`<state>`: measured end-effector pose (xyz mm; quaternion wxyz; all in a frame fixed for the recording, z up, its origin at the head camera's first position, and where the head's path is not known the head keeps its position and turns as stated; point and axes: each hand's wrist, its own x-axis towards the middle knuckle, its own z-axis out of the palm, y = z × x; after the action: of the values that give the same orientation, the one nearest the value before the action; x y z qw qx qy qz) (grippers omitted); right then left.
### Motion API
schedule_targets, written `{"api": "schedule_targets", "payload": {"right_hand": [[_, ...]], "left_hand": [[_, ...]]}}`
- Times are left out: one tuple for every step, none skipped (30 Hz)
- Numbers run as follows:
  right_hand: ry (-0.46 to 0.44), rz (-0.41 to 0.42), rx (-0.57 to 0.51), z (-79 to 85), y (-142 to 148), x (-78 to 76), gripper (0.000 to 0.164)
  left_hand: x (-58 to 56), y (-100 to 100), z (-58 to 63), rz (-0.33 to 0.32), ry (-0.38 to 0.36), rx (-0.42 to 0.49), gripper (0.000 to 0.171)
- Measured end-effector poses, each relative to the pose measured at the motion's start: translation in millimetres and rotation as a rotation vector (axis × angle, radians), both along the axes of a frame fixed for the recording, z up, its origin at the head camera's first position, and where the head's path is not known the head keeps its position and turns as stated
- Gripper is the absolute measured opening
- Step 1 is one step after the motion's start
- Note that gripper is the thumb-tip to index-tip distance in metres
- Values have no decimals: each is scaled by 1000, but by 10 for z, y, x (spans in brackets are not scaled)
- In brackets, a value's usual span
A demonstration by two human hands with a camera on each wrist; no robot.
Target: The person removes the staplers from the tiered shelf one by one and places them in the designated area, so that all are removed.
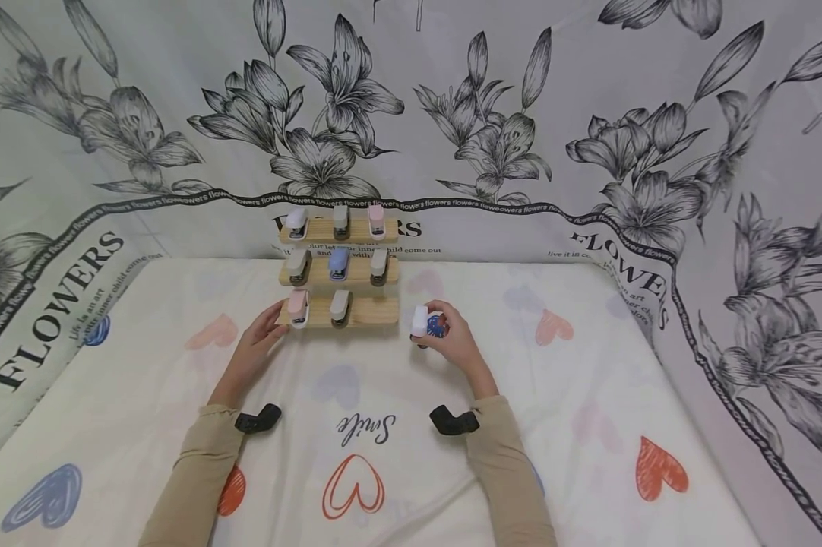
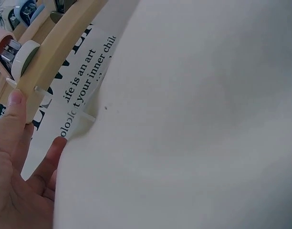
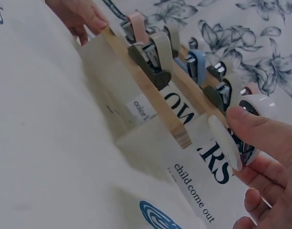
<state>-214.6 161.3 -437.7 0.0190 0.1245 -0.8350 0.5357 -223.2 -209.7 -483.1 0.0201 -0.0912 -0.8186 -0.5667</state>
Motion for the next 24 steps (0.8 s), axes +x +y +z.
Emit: {"api": "schedule_targets", "payload": {"right_hand": [[1, -1, 3, 44, 9, 30, 56], [2, -4, 4, 85, 18, 56, 56], [5, -8, 4, 128, 25, 84, 55], [5, -14, 4, 172, 31, 111, 54], [5, -20, 6, 213, 38, 136, 54], [7, -25, 10, 248, 46, 158, 53], [9, -31, 15, 277, 56, 175, 53], [8, -36, 16, 284, 74, 176, 52], [5, -42, 18, 292, 90, 180, 52], [3, -46, 19, 296, 102, 185, 52], [2, -47, 21, 294, 116, 188, 52], [3, -47, 25, 289, 129, 187, 52], [2, -46, 25, 281, 141, 185, 52], [0, -44, 22, 270, 155, 180, 52], [-6, -43, 18, 256, 168, 172, 52], [-10, -40, 13, 239, 181, 162, 52], [-6, -36, 12, 184, 208, 131, 53], [-11, -36, 10, 123, 235, 94, 53], [-20, -35, 2, 105, 248, 80, 53], [-25, -35, -3, 88, 261, 70, 53], [-25, -34, -10, 73, 272, 62, 53], [-23, -33, -12, 60, 284, 57, 53], [-20, -30, -13, 48, 296, 55, 53], [-27, -30, -17, 77, 294, 76, 53]], "left_hand": [[-2, 5, 3, 3, -4, -6, 56], [-5, 9, 5, 5, -6, -12, 56], [-4, 15, 11, 9, -10, -19, 57], [-2, 21, 18, 13, -12, -25, 57], [-1, 26, 22, 15, -13, -32, 57], [1, 33, 28, 19, -13, -38, 57], [3, 39, 34, 24, -11, -40, 57], [5, 45, 38, 27, -10, -39, 57], [8, 52, 45, 31, -10, -39, 57], [14, 54, 43, 31, -8, -35, 57], [19, 55, 39, 32, -8, -31, 58], [24, 56, 36, 33, -7, -24, 57], [27, 56, 28, 35, -4, -20, 57], [30, 55, 20, 35, 3, -19, 57], [29, 52, 9, 36, 13, -22, 56], [30, 49, -1, 39, 30, -28, 56], [29, 45, -10, 45, 47, -38, 55], [23, 39, -19, 53, 68, -55, 55], [51, 58, 26, 62, 84, -70, 53], [44, 54, 27, 68, 103, -87, 52], [38, 50, 27, 74, 123, -104, 51], [32, 47, 29, 77, 140, -116, 49], [25, 45, 34, 77, 150, -122, 48], [16, 44, 38, 73, 163, -131, 48]]}}
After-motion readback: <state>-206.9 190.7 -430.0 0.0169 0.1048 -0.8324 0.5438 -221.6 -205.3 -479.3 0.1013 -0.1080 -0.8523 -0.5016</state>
